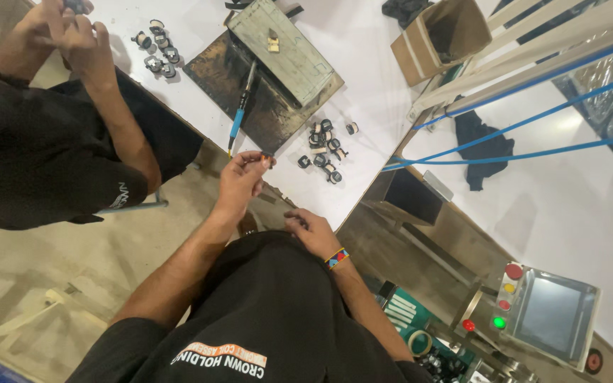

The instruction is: The person carries a box of small black coil components to a multi-station assembly machine, places the components into the machine's stations, and pulls the machine lever to process them. They repeatedly pick up individual components, fit them into the machine, and set processed pieces on the work surface.

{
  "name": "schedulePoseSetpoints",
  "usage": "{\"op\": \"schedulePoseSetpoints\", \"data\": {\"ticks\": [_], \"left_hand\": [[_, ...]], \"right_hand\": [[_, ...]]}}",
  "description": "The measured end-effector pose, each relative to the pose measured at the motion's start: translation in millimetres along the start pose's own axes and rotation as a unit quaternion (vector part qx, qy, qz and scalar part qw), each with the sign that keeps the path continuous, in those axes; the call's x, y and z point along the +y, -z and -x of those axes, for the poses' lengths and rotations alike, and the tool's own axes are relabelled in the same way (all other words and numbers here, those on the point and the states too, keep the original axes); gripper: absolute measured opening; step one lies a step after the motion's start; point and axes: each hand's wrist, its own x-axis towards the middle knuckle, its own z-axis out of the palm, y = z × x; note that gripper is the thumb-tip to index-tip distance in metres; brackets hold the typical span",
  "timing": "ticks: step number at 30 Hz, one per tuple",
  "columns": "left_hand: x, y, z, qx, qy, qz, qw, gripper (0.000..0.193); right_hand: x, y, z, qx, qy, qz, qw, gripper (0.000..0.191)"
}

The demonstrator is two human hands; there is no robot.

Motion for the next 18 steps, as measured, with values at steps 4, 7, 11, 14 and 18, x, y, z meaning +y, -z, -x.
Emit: {"op": "schedulePoseSetpoints", "data": {"ticks": [4, 7, 11, 14, 18], "left_hand": [[16, 19, -29, -0.027, 0.088, 0.134, 0.987, 0.025], [21, 22, -42, -0.022, 0.134, 0.202, 0.97, 0.024], [5, 1, -43, -0.068, 0.104, 0.086, 0.988, 0.026], [-20, -29, -26, -0.121, 0.069, -0.133, 0.981, 0.032], [-73, -67, 14, -0.185, 0.118, -0.251, 0.943, 0.035]], "right_hand": [[68, 5, 21, 0.028, -0.102, -0.082, 0.991, 0.036], [110, 4, 52, 0.063, -0.14, -0.122, 0.981, 0.037], [143, 0, 97, 0.14, -0.128, -0.14, 0.972, 0.038], [158, -4, 134, 0.192, -0.19, -0.156, 0.95, 0.039], [179, -10, 187, 0.327, -0.182, -0.147, 0.916, 0.04]]}}
